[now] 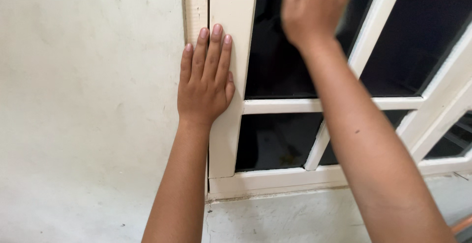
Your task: The person wipes the glass panes of a white-framed window using a yellow cloth. They systematically clean multiple panes, moving the cloth in circular and linear motions while holding the frame with their other hand for stability.
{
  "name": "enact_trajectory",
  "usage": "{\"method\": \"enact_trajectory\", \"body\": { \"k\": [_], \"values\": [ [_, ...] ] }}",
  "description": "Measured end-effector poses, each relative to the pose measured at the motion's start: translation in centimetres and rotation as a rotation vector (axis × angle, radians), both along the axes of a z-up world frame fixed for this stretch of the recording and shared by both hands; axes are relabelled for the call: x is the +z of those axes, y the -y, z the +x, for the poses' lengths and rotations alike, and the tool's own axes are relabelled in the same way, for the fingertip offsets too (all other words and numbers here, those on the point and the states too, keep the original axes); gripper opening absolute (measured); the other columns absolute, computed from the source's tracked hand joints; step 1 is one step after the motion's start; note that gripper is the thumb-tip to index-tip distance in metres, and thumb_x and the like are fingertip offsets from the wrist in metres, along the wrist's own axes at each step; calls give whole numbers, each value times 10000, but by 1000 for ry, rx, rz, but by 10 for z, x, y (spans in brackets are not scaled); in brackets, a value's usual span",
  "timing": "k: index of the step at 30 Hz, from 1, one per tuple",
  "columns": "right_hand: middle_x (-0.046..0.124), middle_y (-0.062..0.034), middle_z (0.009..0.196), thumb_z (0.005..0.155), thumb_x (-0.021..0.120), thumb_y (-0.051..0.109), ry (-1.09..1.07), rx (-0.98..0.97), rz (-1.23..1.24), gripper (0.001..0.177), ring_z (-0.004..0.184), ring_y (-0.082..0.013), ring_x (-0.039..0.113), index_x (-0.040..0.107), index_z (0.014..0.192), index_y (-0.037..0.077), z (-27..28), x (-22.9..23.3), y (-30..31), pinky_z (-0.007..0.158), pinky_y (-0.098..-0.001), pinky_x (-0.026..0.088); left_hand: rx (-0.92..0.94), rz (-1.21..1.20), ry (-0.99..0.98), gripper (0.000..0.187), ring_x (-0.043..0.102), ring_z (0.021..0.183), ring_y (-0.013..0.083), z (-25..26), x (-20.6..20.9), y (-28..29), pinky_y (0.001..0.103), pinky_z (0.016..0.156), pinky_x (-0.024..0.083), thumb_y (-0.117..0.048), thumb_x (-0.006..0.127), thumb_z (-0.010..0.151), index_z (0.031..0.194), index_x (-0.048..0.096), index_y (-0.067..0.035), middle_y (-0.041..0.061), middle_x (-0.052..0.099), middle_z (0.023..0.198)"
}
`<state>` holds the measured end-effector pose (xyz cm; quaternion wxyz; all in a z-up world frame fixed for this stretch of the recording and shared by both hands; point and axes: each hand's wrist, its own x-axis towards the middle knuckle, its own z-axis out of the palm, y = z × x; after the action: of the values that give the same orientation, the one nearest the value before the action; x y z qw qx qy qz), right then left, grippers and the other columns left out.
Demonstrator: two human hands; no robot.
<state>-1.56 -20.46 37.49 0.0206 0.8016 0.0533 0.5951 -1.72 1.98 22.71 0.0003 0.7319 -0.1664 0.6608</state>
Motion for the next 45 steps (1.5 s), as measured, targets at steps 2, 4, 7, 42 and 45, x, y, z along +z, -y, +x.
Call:
{"method": "enact_trajectory", "body": {
  "k": [2,4,7,42,45],
  "values": [
    [444,-267,1478,1108,497,353,161,54,-147,466,1440,-473,316,485,1501,104,0,-19,-26,1203,-666,113,-32,-8,-10,596,258,1573,257,-2,1,-1,451,1304,163,-239,390,1060,1642,370,-112,88,309,1698],
    [304,-313,1588,1110,470,342,162,3,-174,558,1509,-479,208,365,1618,139,-4,-36,-36,1235,-651,82,-42,-12,-11,600,271,1567,260,-3,2,0,454,1301,171,-233,388,1043,1630,384,-108,95,326,1688],
    [154,-298,1680,1121,453,390,51,-21,-202,624,1574,-444,105,230,1682,232,-14,-60,-24,1275,-618,50,-22,-8,-2,611,283,1564,260,-5,3,0,452,1304,178,-214,383,1023,1625,393,-104,104,340,1682],
    [113,-230,1704,1117,493,491,-104,192,-288,655,1584,-385,103,218,1686,321,-18,-109,10,1279,-592,63,-87,-62,49,668,318,1573,292,-4,-3,0,478,1325,227,-241,513,945,1597,420,-126,121,361,1673],
    [100,-210,1707,1106,495,489,-118,120,-226,658,1586,-374,88,221,1680,319,-20,-105,31,1278,-604,42,-43,-43,30,694,293,1581,298,2,-4,-2,480,1327,216,-225,503,934,1610,397,-109,133,336,1691]
  ]
}}
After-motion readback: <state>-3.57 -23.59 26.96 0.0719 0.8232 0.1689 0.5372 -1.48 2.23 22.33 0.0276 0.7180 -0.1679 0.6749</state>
